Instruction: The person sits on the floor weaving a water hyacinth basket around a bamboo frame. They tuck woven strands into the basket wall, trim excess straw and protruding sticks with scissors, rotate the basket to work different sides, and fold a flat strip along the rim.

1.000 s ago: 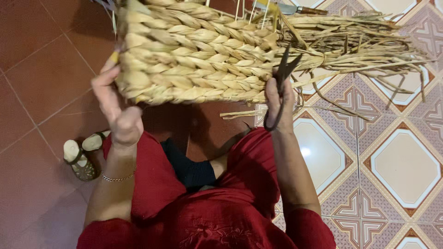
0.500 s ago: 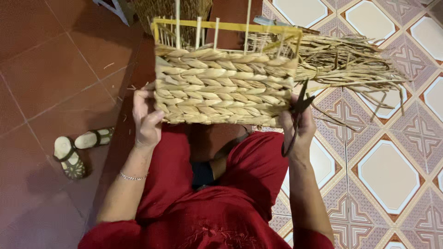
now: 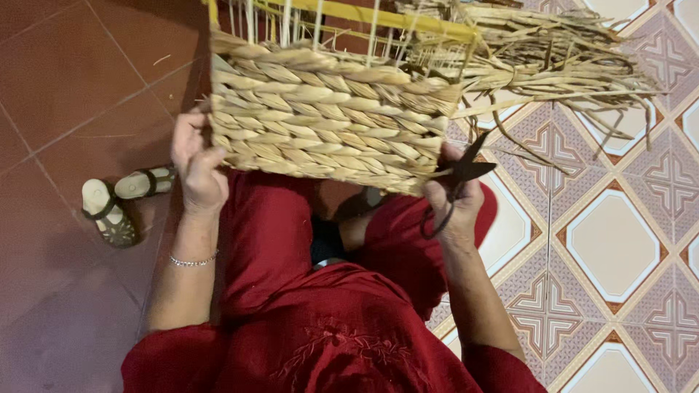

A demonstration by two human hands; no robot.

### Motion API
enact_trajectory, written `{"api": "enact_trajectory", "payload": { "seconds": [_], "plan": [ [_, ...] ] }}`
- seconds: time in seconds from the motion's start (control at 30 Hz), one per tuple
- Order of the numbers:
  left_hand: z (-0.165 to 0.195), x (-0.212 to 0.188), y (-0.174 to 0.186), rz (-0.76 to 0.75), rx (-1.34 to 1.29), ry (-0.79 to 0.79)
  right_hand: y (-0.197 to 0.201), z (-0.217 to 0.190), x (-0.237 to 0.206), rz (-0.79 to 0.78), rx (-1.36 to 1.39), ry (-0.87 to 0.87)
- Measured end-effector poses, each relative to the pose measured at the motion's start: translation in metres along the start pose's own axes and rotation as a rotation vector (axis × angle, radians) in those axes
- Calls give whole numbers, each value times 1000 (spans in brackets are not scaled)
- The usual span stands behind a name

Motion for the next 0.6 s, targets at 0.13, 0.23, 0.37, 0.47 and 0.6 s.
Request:
{"api": "enact_trajectory", "payload": {
  "seconds": [0.13, 0.23, 0.37, 0.47, 0.6],
  "plan": [
    [2, -2, 17, 42, -14, -32, -16, 14, -5, -2, 19, -69],
    [8, -12, 21, 28, 49, -3, -17, 3, -11, -41, 37, -4],
    [25, -12, 15, 21, 224, 15, -4, -19, -8, 98, -117, -137],
    [59, -14, 1, 100, 480, -278, -6, -42, -3, 48, 92, -79],
    [97, -34, -48, -8, 1050, -635, -6, -64, -19, -3, 11, -93]
  ]
}}
Point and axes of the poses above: each hand's wrist, its own x-axis towards the middle knuckle, its own y-axis out of the back of the hand, z = x × y, the point moved 5 cm from there along x, towards the middle knuckle, and after that the axes turned 7 degrees about x, right-handed, at the moved point
